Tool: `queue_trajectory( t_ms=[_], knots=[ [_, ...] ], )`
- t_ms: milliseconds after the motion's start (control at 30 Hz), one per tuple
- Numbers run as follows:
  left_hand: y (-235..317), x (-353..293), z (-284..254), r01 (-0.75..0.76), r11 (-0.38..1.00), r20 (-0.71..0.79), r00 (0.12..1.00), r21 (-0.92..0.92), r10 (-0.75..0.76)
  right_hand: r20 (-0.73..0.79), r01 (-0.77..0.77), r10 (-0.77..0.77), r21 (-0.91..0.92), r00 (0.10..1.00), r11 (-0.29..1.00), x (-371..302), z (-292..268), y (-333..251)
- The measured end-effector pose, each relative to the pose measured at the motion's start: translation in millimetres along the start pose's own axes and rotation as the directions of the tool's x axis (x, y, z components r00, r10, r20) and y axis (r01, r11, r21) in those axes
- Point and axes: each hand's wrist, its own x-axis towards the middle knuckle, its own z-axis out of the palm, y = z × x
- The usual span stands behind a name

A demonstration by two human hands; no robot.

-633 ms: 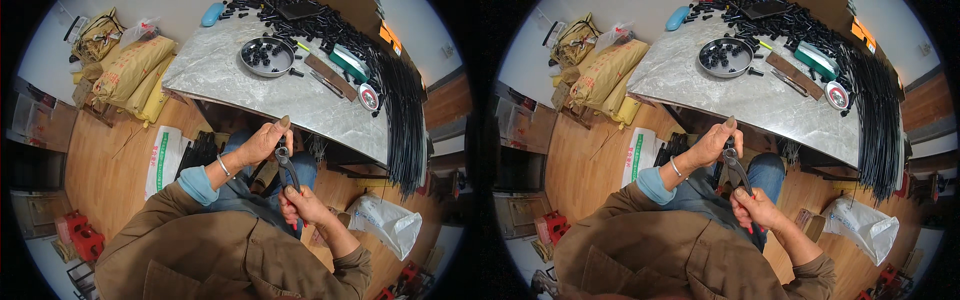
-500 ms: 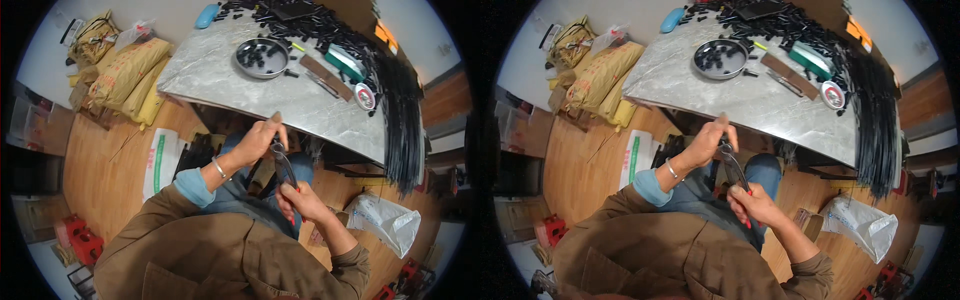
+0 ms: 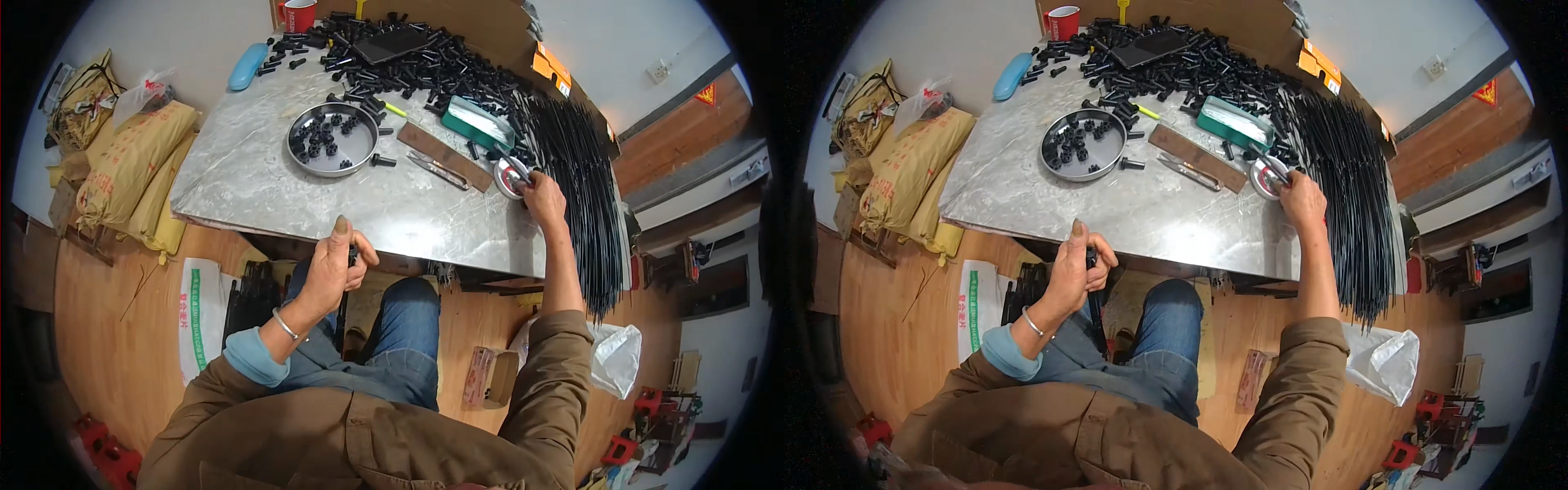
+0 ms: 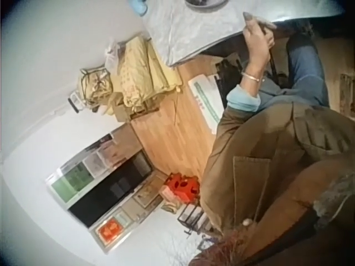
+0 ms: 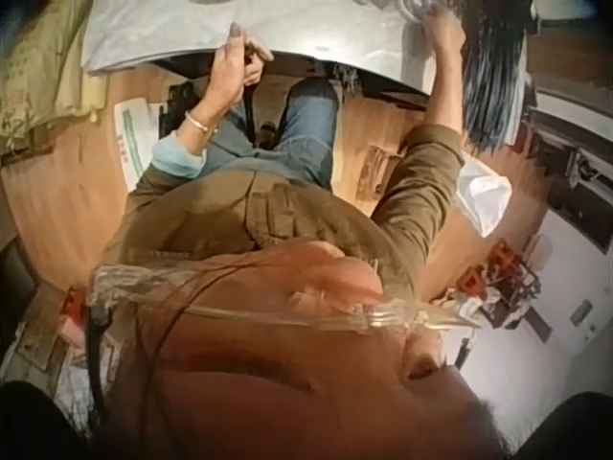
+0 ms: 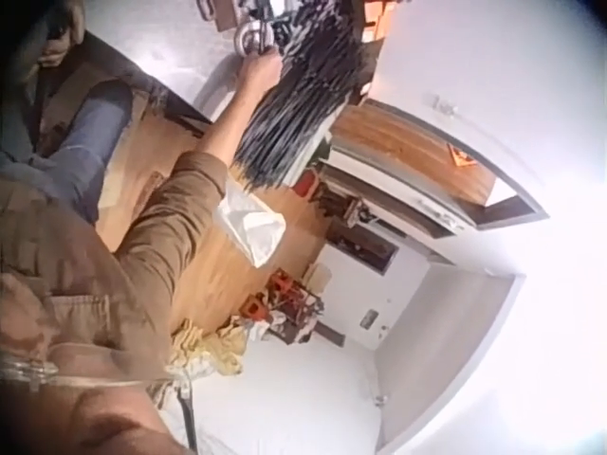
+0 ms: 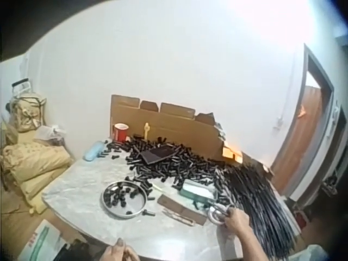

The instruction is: Assembling components by inserting black rods into a plastic hub and using pliers to manipulate parts.

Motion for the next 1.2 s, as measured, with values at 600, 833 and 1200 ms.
queue_trajectory(
  t_ms=[600,833,1200],
  knots=[
    [-0.6,8.5,7.5,0.005,0.996,0.065,0.998,-0.084,0.000,0.243,0.004,0.012,-0.068,0.970,0.998,21.7,-4.4,4.0],
    [0.8,6.4,8.3,0.019,0.997,0.115,0.993,-0.072,-0.011,0.138,-0.037,0.028,0.064,0.990,0.997,24.5,-9.2,-1.8],
    [12.4,-14.7,15.6,-0.118,0.989,0.351,0.926,-0.088,0.141,0.355,-0.296,-0.091,0.875,0.931,0.384,-37.3,-31.8,-30.3]
  ],
)
